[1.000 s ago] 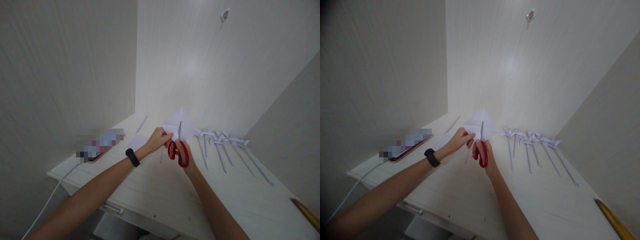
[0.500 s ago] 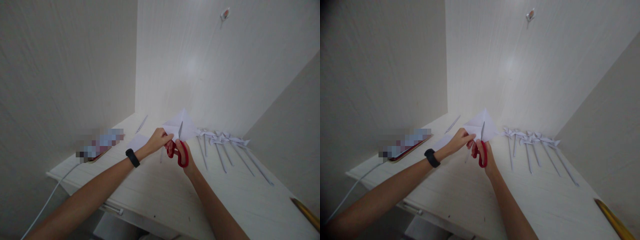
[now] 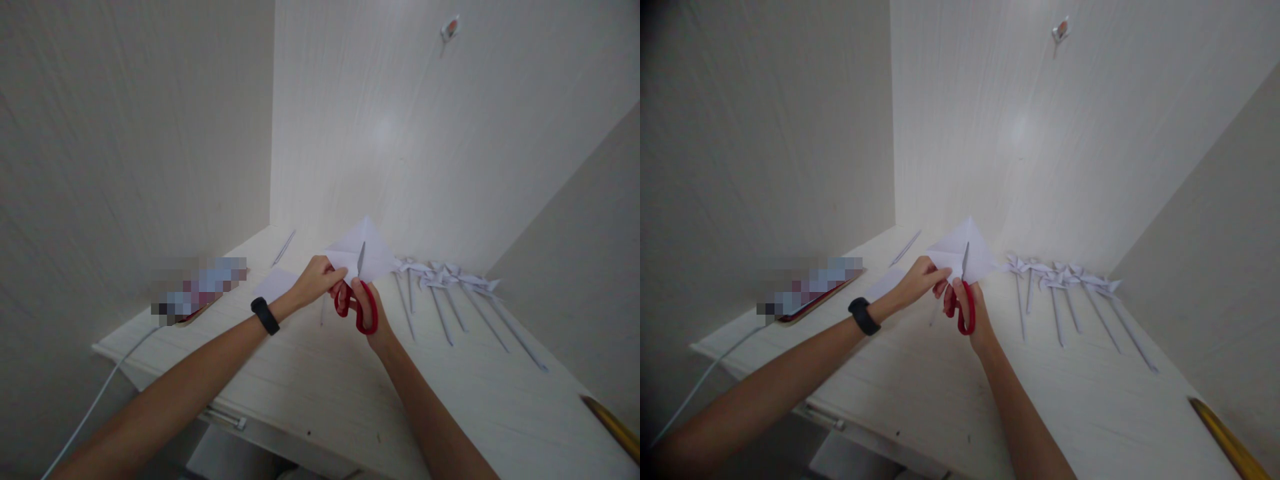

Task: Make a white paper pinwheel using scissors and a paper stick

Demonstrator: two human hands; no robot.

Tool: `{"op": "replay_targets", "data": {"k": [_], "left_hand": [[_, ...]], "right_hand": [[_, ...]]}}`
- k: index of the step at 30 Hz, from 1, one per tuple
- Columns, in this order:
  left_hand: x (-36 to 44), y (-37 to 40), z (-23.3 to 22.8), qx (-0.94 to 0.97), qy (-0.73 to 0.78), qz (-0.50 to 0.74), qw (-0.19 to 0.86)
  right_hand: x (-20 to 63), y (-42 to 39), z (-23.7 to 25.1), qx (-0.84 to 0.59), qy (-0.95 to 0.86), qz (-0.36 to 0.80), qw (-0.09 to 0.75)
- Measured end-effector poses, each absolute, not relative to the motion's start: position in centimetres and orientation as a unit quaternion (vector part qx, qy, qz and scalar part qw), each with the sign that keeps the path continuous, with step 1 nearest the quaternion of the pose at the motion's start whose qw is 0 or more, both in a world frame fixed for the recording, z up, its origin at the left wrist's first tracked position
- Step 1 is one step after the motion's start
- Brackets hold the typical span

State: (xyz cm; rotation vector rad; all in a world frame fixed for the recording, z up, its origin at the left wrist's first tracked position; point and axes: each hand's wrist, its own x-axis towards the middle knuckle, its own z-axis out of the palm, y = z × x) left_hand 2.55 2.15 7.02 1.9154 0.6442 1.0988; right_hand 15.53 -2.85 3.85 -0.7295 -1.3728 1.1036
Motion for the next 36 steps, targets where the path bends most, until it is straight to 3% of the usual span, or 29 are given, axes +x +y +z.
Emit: {"op": "replay_targets", "data": {"k": [36], "left_hand": [[2.54, 2.19, 6.75, 0.773, 0.243, 0.414, 0.414]], "right_hand": [[15.56, -2.75, 4.15, -0.336, -0.594, 0.455, 0.572]]}}
